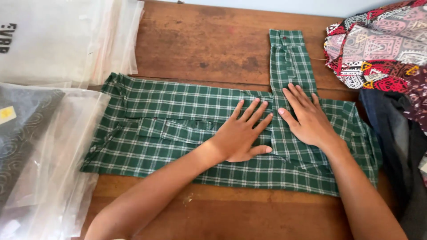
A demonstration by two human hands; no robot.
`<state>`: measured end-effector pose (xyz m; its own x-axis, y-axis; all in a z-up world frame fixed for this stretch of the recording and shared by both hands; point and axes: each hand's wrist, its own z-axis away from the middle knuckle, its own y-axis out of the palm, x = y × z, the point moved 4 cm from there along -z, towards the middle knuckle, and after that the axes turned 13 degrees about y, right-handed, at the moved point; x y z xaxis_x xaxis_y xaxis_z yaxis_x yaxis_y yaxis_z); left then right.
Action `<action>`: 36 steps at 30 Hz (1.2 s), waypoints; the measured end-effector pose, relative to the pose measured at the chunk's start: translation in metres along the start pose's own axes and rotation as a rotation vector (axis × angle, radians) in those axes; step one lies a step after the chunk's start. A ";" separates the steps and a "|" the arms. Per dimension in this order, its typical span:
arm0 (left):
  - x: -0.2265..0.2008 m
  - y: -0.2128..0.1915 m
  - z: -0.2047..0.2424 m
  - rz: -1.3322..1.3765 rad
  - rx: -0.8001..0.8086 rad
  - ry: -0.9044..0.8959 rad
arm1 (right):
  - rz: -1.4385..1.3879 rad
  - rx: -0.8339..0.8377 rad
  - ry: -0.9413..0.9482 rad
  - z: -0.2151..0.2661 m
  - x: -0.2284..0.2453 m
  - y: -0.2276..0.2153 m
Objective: Folding a green plaid shirt on a wooden table.
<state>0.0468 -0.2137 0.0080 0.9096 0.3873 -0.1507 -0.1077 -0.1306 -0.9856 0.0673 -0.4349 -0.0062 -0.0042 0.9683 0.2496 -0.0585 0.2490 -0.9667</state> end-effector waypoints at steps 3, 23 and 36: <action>0.012 -0.007 0.012 0.024 -0.001 0.003 | -0.007 0.025 0.007 0.001 0.002 -0.004; 0.076 -0.074 0.086 -0.157 -0.127 -0.418 | 0.137 -0.065 0.101 0.005 0.001 0.007; -0.001 0.000 -0.020 0.073 -0.064 0.095 | 0.137 0.185 0.228 0.000 -0.048 -0.027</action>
<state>0.0543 -0.2319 0.0095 0.9347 0.2865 -0.2104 -0.1514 -0.2147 -0.9649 0.0687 -0.4883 0.0081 0.1980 0.9770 0.0790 -0.2533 0.1289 -0.9588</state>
